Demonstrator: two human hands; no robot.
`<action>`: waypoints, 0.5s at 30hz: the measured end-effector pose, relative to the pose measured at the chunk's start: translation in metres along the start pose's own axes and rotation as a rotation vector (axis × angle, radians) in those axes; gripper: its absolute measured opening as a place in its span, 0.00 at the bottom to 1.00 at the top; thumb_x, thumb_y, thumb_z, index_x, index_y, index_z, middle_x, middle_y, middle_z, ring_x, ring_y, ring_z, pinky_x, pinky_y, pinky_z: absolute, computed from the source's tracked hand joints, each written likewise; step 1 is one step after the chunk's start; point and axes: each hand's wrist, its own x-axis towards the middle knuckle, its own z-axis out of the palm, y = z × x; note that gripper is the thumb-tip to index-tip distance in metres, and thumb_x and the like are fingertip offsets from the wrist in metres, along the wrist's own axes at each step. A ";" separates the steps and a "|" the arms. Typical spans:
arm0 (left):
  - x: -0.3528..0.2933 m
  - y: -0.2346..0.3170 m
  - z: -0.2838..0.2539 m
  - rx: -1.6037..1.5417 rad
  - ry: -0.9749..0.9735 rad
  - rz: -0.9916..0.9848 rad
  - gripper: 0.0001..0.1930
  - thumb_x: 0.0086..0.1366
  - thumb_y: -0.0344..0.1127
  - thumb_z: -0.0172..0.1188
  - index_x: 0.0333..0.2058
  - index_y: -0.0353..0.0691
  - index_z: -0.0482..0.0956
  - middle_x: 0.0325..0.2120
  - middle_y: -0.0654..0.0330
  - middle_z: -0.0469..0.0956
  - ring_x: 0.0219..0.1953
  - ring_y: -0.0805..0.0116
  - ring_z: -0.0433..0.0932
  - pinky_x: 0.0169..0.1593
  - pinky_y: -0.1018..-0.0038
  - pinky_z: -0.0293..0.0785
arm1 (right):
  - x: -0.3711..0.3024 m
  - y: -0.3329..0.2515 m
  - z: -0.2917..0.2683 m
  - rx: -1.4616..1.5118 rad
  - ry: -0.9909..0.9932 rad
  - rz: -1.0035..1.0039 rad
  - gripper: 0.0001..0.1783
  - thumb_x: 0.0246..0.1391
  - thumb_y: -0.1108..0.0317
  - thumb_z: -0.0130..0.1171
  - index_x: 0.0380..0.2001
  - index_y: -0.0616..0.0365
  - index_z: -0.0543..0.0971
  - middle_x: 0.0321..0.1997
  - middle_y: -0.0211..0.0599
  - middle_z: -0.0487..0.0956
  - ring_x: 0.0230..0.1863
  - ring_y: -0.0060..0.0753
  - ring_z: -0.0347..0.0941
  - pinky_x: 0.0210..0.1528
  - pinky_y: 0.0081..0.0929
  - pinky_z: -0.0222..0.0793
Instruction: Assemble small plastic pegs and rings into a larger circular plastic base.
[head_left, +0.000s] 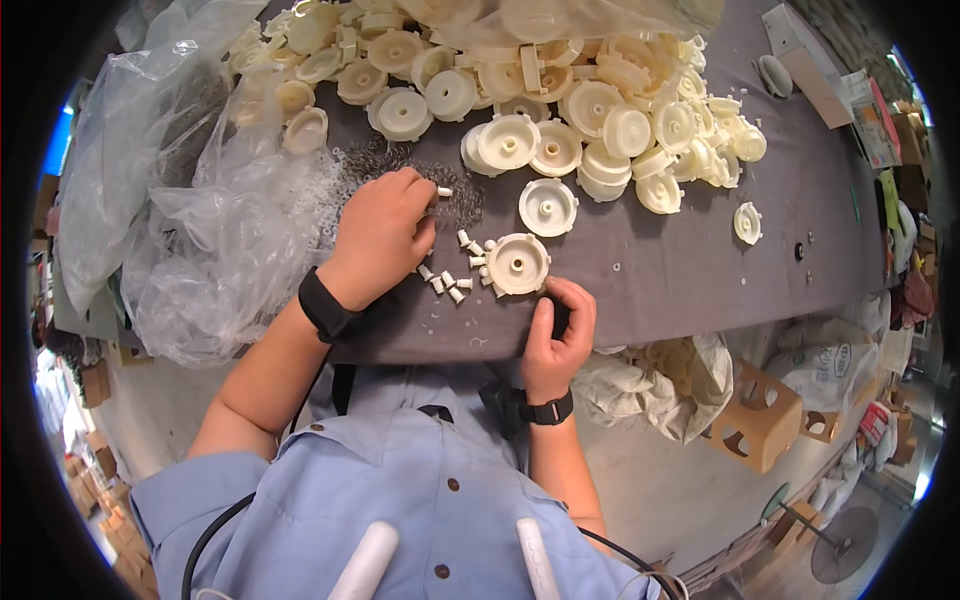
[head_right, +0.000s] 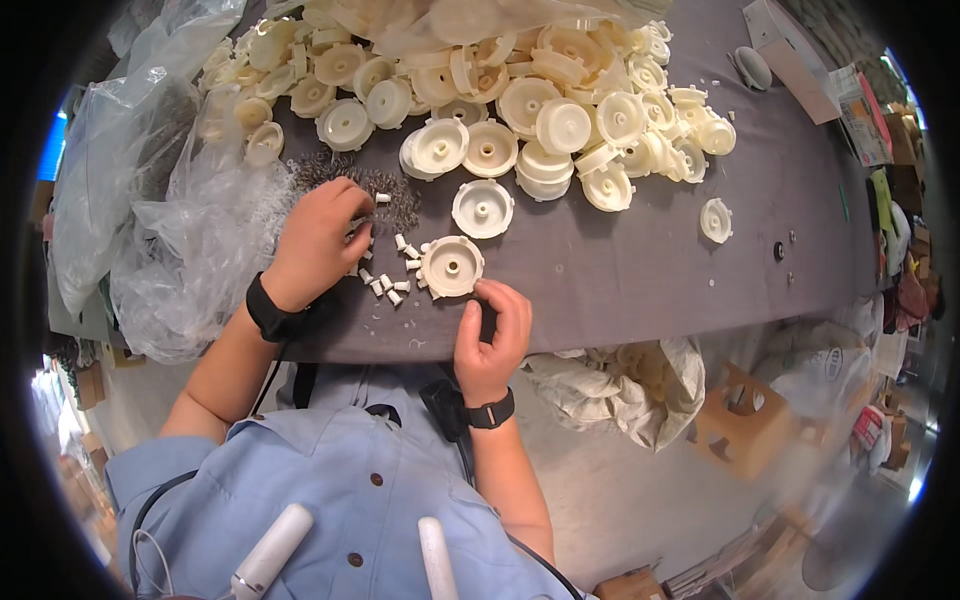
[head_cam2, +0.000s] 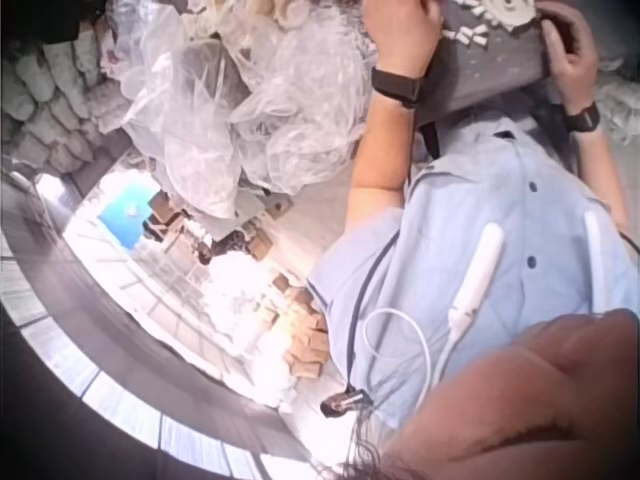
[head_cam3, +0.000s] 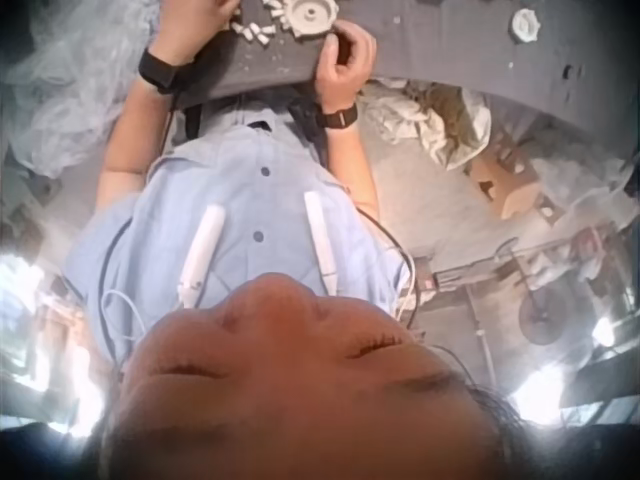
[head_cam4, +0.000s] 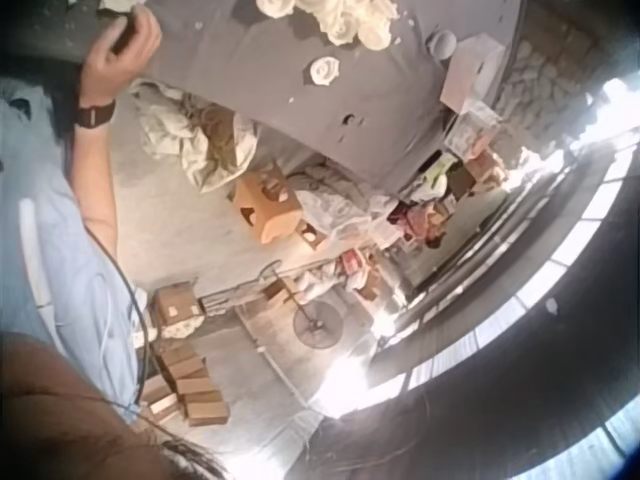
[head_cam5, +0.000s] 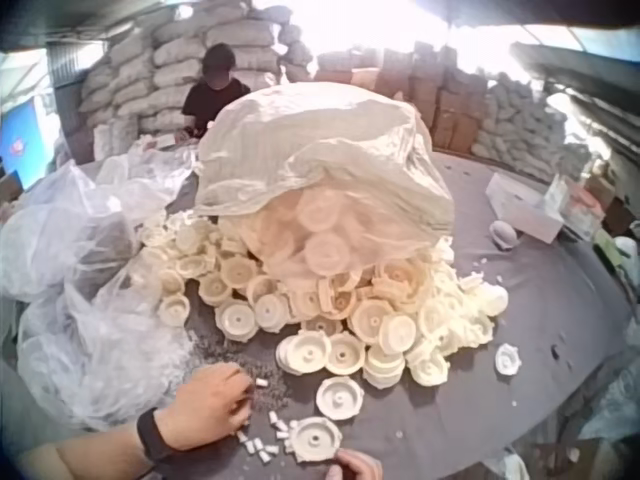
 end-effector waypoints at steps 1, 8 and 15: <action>-0.001 0.000 -0.002 -0.002 0.001 0.004 0.08 0.47 0.25 0.59 0.29 0.37 0.72 0.28 0.56 0.70 0.32 0.55 0.71 0.35 0.67 0.68 | -0.002 0.002 0.001 0.034 0.046 0.025 0.09 0.45 0.79 0.53 0.33 0.62 0.74 0.37 0.40 0.75 0.39 0.38 0.69 0.44 0.30 0.65; -0.021 -0.005 -0.015 -0.123 0.089 -0.024 0.09 0.49 0.24 0.57 0.32 0.36 0.73 0.29 0.56 0.72 0.32 0.57 0.72 0.35 0.69 0.69 | 0.008 -0.021 0.003 -0.024 0.062 -0.089 0.09 0.44 0.81 0.53 0.32 0.61 0.75 0.33 0.38 0.74 0.35 0.37 0.69 0.40 0.27 0.65; -0.039 -0.012 -0.024 -0.202 0.158 -0.117 0.10 0.50 0.24 0.58 0.34 0.35 0.75 0.28 0.56 0.71 0.31 0.60 0.73 0.33 0.72 0.69 | 0.071 -0.047 0.051 -0.354 -0.386 -0.334 0.10 0.40 0.75 0.58 0.31 0.54 0.78 0.26 0.33 0.73 0.32 0.38 0.67 0.34 0.32 0.65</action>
